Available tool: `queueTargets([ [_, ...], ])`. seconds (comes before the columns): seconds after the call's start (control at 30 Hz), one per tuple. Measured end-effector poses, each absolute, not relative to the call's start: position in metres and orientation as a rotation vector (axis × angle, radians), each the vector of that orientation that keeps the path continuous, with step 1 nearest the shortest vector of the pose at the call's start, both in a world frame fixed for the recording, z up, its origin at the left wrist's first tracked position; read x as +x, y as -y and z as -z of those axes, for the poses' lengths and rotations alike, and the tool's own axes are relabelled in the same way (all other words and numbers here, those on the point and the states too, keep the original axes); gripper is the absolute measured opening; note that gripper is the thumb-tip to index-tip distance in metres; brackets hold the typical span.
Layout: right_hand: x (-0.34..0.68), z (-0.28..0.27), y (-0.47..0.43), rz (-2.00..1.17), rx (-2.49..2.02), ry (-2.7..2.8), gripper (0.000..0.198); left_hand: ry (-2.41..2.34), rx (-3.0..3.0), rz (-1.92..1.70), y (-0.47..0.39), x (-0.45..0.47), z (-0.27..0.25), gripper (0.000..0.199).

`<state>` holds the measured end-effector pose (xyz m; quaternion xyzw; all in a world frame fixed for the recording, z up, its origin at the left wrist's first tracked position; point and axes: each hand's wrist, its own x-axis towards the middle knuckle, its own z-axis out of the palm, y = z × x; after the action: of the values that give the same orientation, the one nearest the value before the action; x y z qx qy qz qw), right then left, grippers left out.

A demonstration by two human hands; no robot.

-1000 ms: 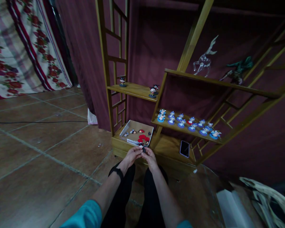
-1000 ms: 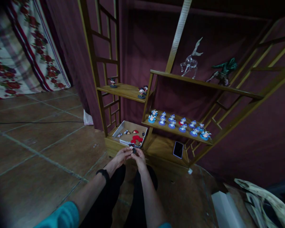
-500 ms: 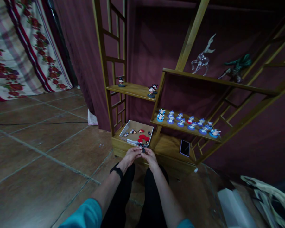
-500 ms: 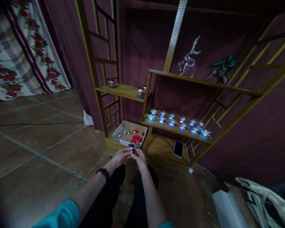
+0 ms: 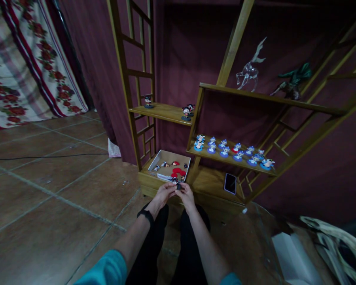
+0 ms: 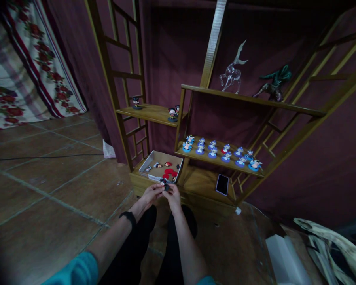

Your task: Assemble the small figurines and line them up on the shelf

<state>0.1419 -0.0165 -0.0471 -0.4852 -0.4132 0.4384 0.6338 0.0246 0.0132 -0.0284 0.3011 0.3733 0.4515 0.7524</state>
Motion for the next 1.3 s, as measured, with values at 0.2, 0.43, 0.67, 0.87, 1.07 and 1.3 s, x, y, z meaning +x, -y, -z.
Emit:
queueTargets([
  [0.2, 0.143, 0.046, 0.018, -1.014, -1.118, 0.952, 0.039, -0.837, 0.692, -0.995, -0.016, 0.023, 0.032, 0.022],
  [0.43, 0.145, 0.049, 0.018, -1.09, -1.066, 0.934, 0.041, -0.814, 0.728, -0.983, -0.016, 0.021, 0.032, 0.023],
  [0.67, 0.144, 0.047, 0.019, -1.178, -1.007, 0.856, 0.042, -0.823, 0.749, -1.012, -0.014, 0.023, 0.032, 0.024],
  [0.87, 0.144, 0.049, 0.019, -1.284, -0.957, 0.642, 0.048, -0.747, 0.726, -1.032, -0.011, 0.024, 0.034, 0.021],
  [1.07, 0.148, 0.053, 0.016, -1.348, -0.906, 0.527, 0.045, -0.723, 0.701, -1.017, -0.011, 0.024, 0.041, 0.023],
  [1.3, 0.15, 0.051, 0.017, -1.395, -0.879, 0.54, 0.043, -0.744, 0.697, -1.057, -0.012, 0.028, 0.045, 0.036],
])
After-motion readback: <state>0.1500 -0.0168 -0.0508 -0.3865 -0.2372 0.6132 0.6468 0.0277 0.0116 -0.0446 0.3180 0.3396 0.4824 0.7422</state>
